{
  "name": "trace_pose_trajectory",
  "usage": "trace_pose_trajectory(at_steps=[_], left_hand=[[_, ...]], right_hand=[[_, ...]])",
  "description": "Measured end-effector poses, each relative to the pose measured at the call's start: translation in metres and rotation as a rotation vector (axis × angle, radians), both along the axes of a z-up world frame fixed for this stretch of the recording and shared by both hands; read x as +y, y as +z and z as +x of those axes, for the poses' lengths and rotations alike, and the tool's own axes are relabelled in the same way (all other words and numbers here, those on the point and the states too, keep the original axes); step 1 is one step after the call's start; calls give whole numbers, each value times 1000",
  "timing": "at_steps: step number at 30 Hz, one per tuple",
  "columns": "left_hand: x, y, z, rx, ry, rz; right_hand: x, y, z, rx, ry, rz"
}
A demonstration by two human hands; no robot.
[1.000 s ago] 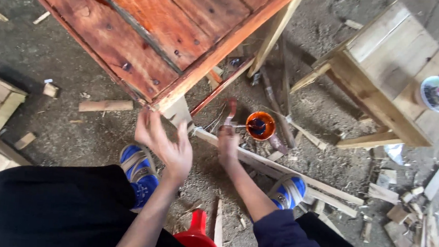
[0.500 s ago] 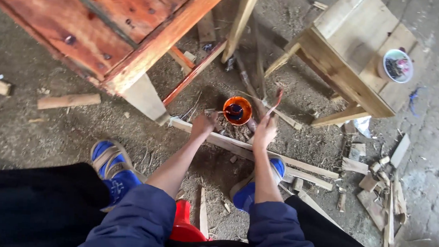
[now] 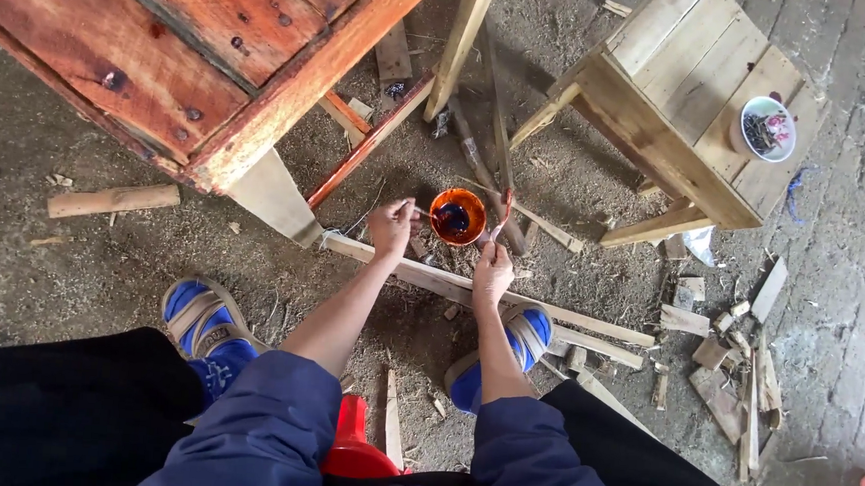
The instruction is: Applying a reddish-brown stain or varnish to the frame and edges of a wooden table using a small paintbrush.
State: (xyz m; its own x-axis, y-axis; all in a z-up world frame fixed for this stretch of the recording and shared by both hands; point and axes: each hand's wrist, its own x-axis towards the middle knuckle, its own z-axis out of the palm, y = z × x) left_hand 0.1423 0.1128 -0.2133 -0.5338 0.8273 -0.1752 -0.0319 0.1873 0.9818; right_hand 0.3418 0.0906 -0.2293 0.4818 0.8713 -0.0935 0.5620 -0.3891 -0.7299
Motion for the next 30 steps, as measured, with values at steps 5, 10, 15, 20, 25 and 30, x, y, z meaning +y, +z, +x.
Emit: trace_pose_trajectory(at_steps=[5,10,15,20,25,30], left_hand=[[-19,25,4,327,-66,237],[-32,3,15,435,-127,248],[-22,12,24,267,184,-133],[-10,5,8,-358,277,-71],[-1,22,2,-379,322,-118],[1,34,0,-468,324,-147]], right_hand=[[-4,0,-2,24,7,2],[-8,9,-4,26,2,-5],[-18,20,-8,-12,72,-85],[-36,32,-12,-123,155,-220],[-35,44,-16,-137,158,-248],[-33,52,-20,-142,139,-239]])
